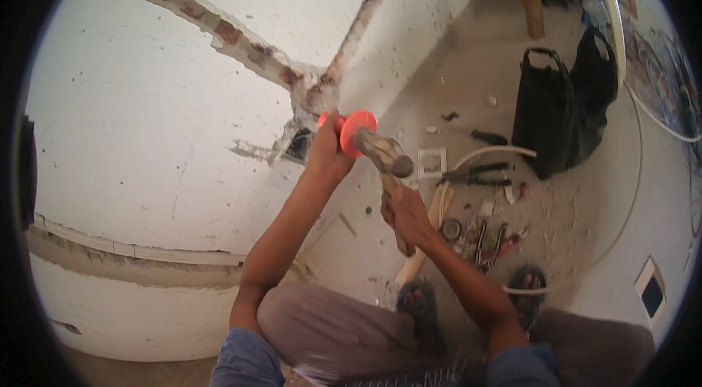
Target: The person uses pliers to strip insulation from wires in a wall cavity, applies electrical tape to the wire ends, and then uses a hammer and a chisel to chip away concrete from around the outlet opening.
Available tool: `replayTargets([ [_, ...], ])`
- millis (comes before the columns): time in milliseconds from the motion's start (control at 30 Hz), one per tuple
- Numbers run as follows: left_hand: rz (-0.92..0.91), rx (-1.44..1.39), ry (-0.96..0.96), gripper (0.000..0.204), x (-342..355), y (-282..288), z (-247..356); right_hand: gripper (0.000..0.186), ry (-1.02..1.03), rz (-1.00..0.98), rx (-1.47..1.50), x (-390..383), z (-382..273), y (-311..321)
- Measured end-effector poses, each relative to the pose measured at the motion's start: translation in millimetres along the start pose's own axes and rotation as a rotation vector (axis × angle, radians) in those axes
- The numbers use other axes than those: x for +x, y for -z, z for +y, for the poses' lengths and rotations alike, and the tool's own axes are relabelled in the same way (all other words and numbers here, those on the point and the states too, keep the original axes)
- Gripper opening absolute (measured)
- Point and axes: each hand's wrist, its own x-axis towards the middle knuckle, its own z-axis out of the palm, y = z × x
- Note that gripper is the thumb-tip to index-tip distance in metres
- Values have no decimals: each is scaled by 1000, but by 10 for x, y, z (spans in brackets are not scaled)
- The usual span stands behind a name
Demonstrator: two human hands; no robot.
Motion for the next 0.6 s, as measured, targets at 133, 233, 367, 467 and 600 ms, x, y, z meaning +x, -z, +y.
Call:
replayTargets([
  [133, 8, -6, 40, 24, -147, 67, 97, 24, 446, 74, 52, -354, -336, -11],
  [233, -17, -14, 61, 23, -242, 69, 242, 21, 869, -168, -72, -199, -595, -61],
  [367, -141, -64, 113, 25, 20, 211, 124, 29, 479, 74, -653, -30, 132, -1],
  [467, -239, -29, 64, 26, 47, 339, 275, 30, -15, -7, -413, -154, -263, -134],
  [600, -66, -79, 73, 23, -135, 298, 251, 35, 943, -37, -184, -450, -870, -261],
])
